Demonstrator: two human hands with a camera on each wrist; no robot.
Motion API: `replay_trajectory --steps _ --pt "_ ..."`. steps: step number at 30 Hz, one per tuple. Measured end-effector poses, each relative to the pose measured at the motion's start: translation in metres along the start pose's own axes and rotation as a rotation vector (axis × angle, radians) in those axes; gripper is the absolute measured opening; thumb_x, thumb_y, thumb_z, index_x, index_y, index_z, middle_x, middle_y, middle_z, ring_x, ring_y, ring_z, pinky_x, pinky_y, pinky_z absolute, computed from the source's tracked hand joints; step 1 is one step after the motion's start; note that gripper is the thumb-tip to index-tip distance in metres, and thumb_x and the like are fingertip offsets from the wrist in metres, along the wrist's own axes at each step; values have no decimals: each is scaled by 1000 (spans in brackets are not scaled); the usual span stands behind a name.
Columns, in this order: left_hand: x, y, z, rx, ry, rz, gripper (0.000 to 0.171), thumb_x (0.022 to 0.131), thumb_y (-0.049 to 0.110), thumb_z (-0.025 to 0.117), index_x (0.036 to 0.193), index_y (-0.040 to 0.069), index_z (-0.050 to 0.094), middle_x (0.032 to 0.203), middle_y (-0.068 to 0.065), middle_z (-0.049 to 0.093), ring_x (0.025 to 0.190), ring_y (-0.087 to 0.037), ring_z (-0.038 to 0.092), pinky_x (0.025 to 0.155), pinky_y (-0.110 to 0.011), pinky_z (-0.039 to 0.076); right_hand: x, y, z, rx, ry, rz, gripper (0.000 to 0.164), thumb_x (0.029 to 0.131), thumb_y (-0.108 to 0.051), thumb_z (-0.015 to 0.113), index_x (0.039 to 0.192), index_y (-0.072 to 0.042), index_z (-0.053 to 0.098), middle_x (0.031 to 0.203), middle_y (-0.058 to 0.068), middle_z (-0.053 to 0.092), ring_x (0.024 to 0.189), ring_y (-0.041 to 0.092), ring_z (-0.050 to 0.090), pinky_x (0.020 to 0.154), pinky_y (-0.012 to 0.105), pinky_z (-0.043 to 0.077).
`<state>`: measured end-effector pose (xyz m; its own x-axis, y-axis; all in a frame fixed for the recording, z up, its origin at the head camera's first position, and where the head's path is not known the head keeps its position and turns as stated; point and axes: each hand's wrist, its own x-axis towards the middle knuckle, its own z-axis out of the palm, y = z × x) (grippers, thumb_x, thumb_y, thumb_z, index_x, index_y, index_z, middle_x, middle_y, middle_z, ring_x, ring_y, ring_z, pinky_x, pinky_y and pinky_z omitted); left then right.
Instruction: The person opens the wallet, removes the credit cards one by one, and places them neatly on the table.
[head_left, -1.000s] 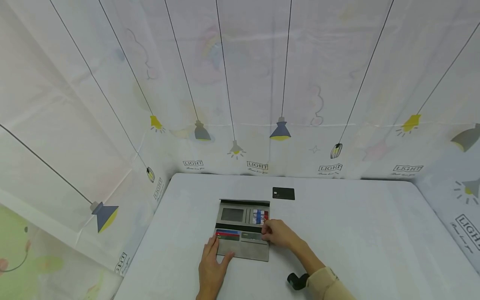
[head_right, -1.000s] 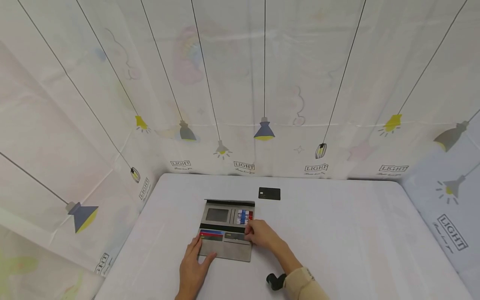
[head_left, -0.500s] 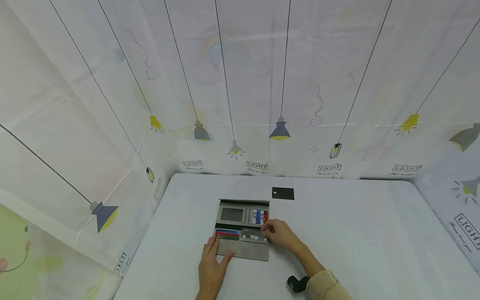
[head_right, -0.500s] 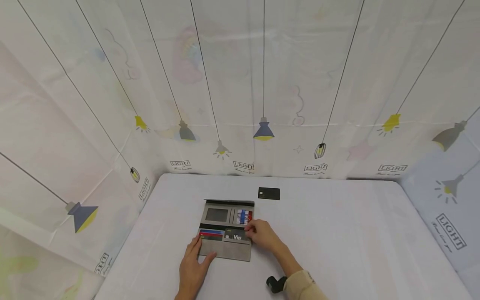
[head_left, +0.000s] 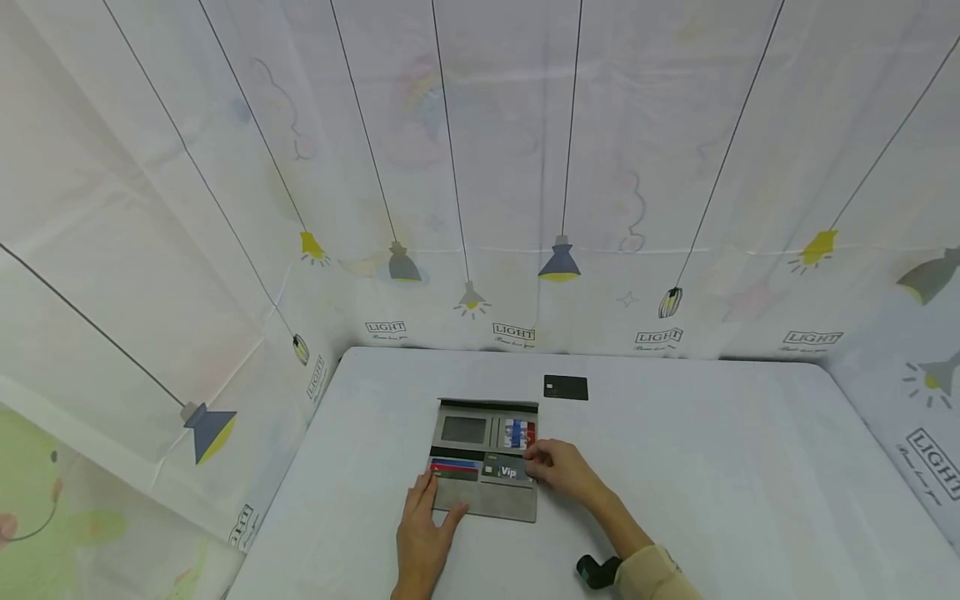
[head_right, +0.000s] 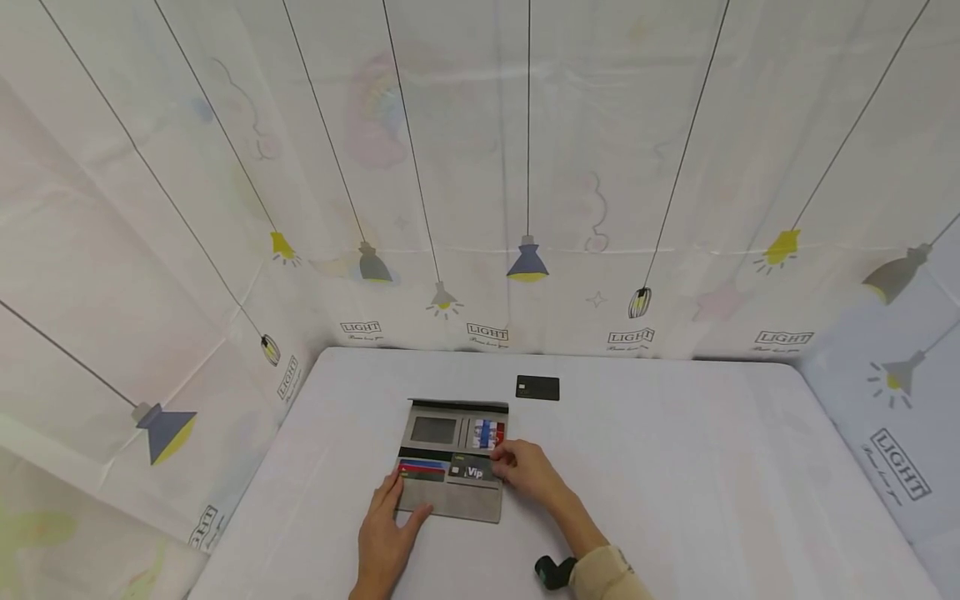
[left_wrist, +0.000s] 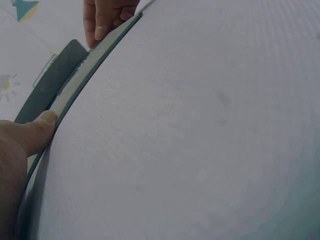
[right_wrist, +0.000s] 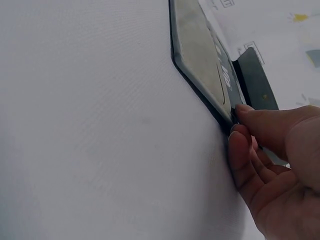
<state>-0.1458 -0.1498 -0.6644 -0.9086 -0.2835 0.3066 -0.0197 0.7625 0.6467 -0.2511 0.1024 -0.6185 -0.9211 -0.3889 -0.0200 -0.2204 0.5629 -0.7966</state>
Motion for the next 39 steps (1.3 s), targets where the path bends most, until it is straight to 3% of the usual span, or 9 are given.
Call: replay_trajectory --steps 15,25,39 --pt "1 1 0 -1 -11 -12 73 80 44 82 132 -3 62 147 -9 57 140 -33 50 116 -52 41 3 8 7 70 76 43 16 89 -4 72 104 -4 67 85 3 63 67 10 54 53 19 47" --pt "0 1 0 12 -18 -29 73 80 44 82 133 -2 62 148 -9 56 139 -34 50 115 -53 41 -2 3 2 26 14 -1 24 89 -9 72 111 -5 63 85 2 61 68 7 52 54 18 46" --pt "0 1 0 -2 -14 -26 74 79 43 83 133 -3 61 148 -10 56 140 -34 49 116 -53 41 1 4 6 67 106 114 23 88 -7 74 109 -3 66 86 2 63 69 10 55 54 19 48"
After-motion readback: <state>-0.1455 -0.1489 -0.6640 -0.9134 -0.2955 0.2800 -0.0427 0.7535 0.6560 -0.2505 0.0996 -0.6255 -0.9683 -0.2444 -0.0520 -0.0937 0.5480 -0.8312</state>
